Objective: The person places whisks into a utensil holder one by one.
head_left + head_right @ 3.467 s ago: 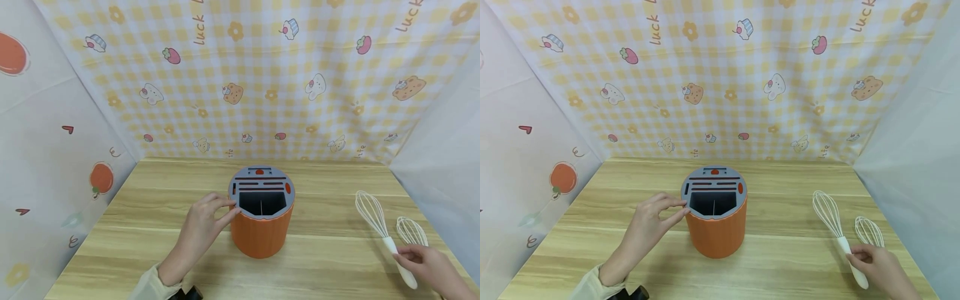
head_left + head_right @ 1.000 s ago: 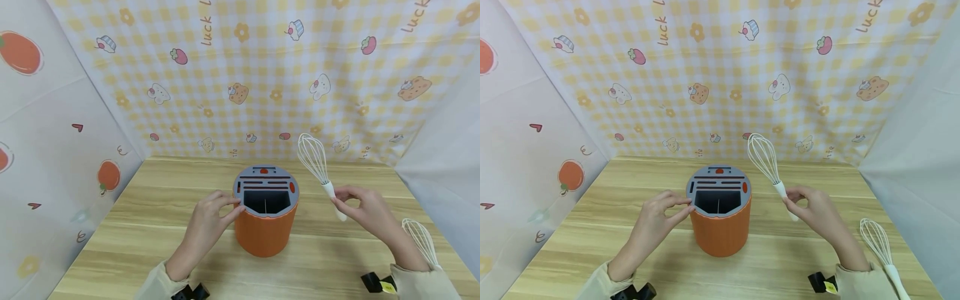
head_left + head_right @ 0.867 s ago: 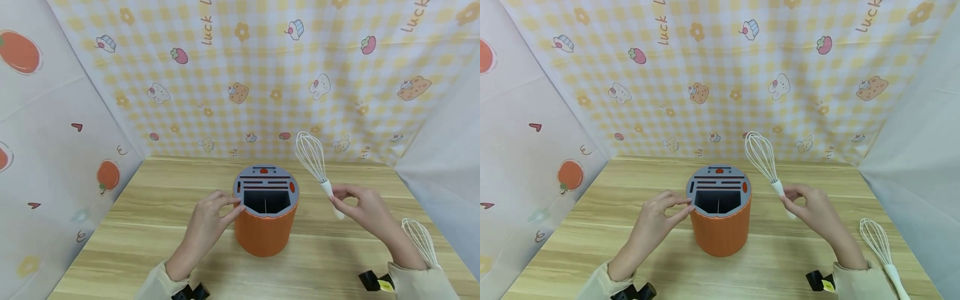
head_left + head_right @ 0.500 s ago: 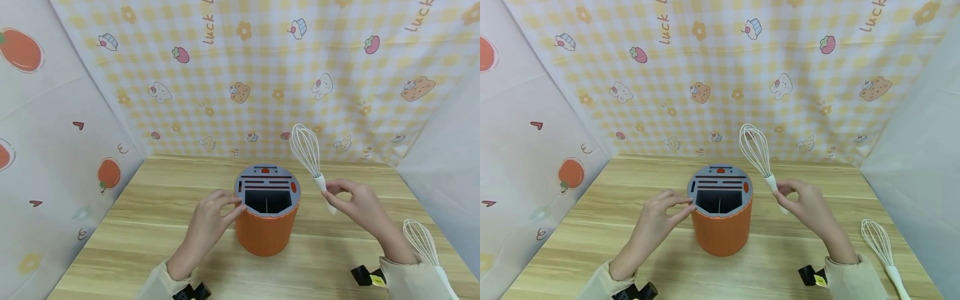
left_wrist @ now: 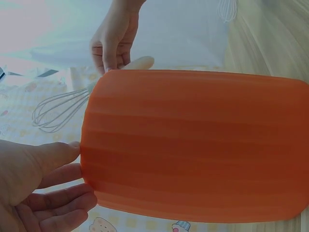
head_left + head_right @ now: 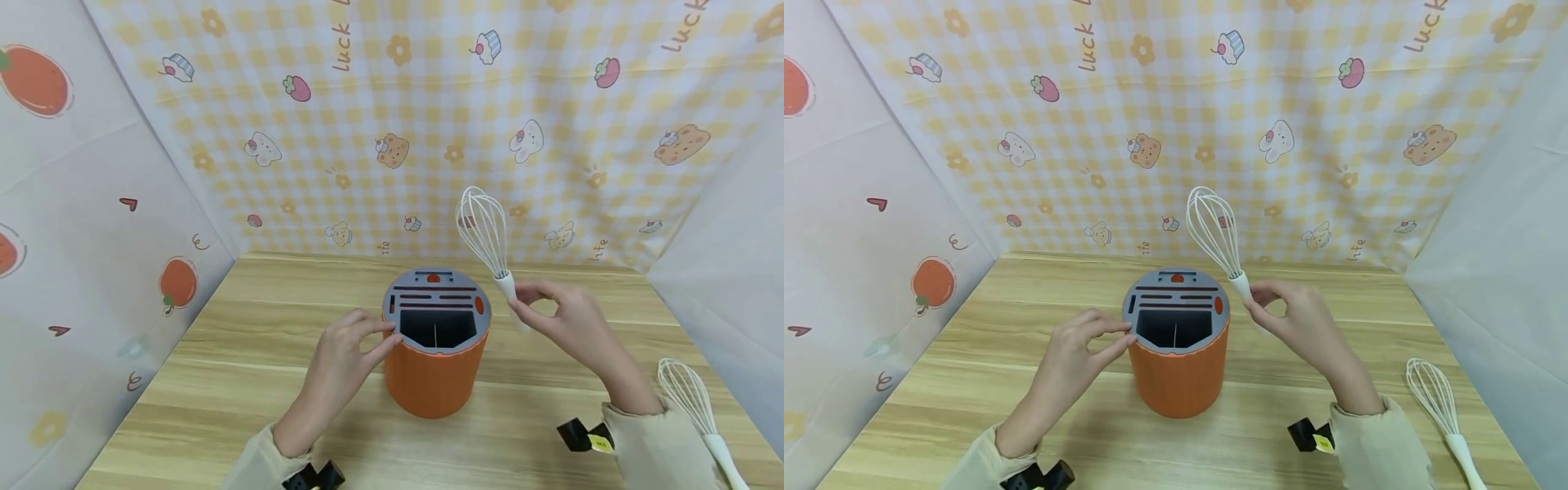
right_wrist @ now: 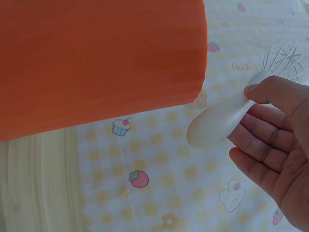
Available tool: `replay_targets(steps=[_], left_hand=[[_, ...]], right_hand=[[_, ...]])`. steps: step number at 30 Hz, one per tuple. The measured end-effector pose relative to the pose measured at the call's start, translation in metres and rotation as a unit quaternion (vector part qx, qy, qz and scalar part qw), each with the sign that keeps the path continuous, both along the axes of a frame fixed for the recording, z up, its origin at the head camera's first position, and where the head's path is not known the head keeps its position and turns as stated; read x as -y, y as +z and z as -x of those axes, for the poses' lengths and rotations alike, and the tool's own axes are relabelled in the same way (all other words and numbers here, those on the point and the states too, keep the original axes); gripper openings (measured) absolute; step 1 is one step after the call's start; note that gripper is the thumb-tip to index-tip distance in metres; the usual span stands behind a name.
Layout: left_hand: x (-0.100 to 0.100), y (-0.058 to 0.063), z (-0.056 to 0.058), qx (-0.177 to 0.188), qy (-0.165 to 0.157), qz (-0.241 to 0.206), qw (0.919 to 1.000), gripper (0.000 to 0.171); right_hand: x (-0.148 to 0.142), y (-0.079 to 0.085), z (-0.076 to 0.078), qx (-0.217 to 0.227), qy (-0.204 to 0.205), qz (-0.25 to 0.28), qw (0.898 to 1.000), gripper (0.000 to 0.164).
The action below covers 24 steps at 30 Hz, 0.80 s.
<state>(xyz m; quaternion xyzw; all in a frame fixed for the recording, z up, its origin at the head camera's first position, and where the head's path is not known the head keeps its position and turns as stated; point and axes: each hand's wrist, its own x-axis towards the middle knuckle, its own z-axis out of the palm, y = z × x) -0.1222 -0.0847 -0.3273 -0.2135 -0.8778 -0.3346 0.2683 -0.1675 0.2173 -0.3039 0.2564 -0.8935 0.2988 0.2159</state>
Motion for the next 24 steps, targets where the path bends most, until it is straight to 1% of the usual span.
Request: replay_targets(steps=[8,13,16,24], left_hand=[[0.001,-0.002,0.000,-0.001,-0.001,-0.001,1.0000,0.017],[0.001,-0.001,-0.001,0.005,0.002,-0.002,1.0000,0.017],[0.001,0.000,-0.001,0.006,0.002,-0.002,1.0000,0.017],[0.001,-0.001,0.000,0.002,-0.001,-0.001,1.0000,0.017]], right_hand=[[0.014,0.009,0.008,-0.030,0.038,0.015,0.999,0.016],[0.022,0.015,0.011,-0.044,0.058,0.020,0.997,0.017],[0.028,0.018,0.012,-0.052,0.077,0.025,0.995,0.018],[0.040,0.025,0.015,-0.040,0.105,0.040,0.993,0.019]])
